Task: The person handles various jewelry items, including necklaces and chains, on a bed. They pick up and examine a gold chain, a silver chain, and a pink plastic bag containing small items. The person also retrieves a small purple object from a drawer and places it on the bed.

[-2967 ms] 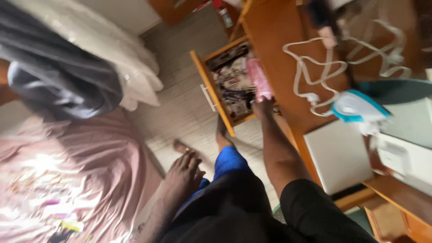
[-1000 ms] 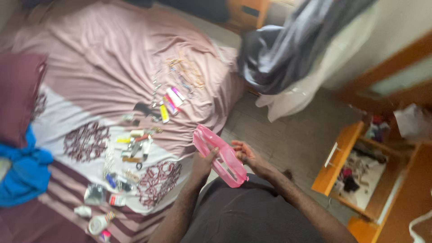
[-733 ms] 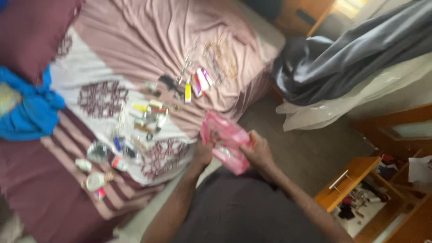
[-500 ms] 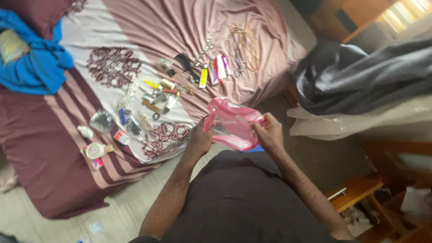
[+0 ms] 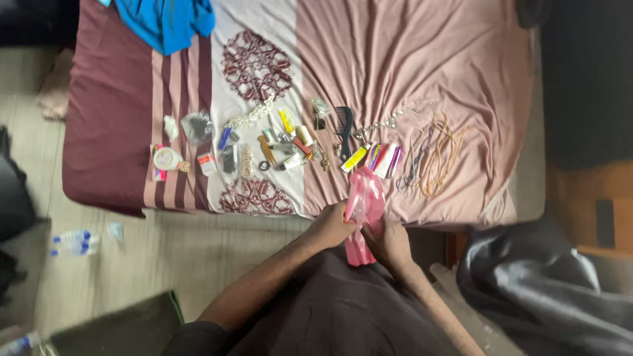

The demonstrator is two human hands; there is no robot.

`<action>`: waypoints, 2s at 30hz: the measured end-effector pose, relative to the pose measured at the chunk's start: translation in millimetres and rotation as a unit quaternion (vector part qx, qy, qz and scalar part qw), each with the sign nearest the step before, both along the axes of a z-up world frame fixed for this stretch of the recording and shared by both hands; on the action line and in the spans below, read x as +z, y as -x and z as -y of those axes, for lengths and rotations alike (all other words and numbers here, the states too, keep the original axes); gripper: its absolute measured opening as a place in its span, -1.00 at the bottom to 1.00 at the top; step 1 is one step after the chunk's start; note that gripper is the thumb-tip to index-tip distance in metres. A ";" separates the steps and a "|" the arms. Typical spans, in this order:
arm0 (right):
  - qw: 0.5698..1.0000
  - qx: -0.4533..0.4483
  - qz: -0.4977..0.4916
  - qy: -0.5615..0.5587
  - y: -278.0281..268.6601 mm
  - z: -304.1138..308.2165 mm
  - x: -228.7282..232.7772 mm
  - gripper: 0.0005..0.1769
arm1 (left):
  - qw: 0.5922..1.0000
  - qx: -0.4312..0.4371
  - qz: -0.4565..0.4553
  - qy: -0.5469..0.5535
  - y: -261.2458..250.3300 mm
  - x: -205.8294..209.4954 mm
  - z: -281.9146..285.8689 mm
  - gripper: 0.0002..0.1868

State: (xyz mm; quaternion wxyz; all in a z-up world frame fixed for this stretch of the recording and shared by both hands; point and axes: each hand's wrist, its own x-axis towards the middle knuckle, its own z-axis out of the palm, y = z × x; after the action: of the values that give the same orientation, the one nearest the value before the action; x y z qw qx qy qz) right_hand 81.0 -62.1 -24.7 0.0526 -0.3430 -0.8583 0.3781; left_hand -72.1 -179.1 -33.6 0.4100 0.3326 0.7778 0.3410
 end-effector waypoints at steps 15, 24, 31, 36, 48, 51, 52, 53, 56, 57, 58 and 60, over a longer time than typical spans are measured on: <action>0.938 0.107 0.156 0.291 57.1 -13.1 -80.9 -0.56 | 0.974 0.225 -0.004 0.018 18.1 -37.6 34.3 -0.11; 0.988 0.106 0.090 0.075 126.3 42.6 -146.5 -0.10 | 0.822 0.493 0.281 -0.052 81.7 -117.7 75.9 -0.34; 0.886 0.060 0.039 0.458 228.8 55.2 -171.8 -0.32 | 0.866 0.487 0.110 0.021 138.1 -174.8 101.8 -0.61; 0.976 0.139 0.046 0.160 244.5 64.0 -205.4 -0.60 | 0.873 0.480 -0.079 0.035 146.5 -184.9 176.3 -0.75; 0.967 0.241 0.084 -0.026 363.4 127.1 -257.1 -0.71 | 0.877 0.451 -0.111 0.123 161.9 -138.3 197.7 -0.78; 0.976 0.189 0.096 0.042 367.0 124.1 -277.9 -0.69 | 0.889 0.421 -0.127 0.125 163.9 -134.6 196.4 -0.79; 0.979 0.153 0.101 0.086 366.6 120.8 -277.8 -0.62 | 0.891 0.420 -0.124 0.123 163.8 -131.9 195.1 -0.76; 0.985 0.152 0.054 0.058 362.7 115.9 -273.1 -0.70 | 0.892 0.420 -0.121 0.120 164.6 -129.7 192.3 -0.74; 0.992 0.108 -0.011 0.059 346.9 99.7 -244.5 -0.81 | 0.899 0.402 -0.148 0.092 166.2 -128.6 185.6 -0.69; 0.991 0.059 0.022 0.119 340.3 96.9 -234.0 -0.77 | 0.899 0.397 -0.150 0.104 165.2 -129.3 187.4 -0.67; 0.982 0.011 0.055 0.178 333.6 95.7 -225.3 -0.73 | 0.900 0.393 -0.152 0.116 164.1 -131.6 189.0 -0.64; 0.941 -0.086 0.023 0.325 319.5 85.0 -216.2 -0.68 | 0.904 0.383 -0.152 0.113 161.3 -143.3 183.2 -0.65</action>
State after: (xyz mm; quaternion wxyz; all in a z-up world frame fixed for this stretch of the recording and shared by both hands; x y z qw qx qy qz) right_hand -238.5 -147.1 -240.9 -0.0493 -0.4226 -0.6566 0.6228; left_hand -233.4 -362.3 -176.9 0.1595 0.0089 0.9314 0.3272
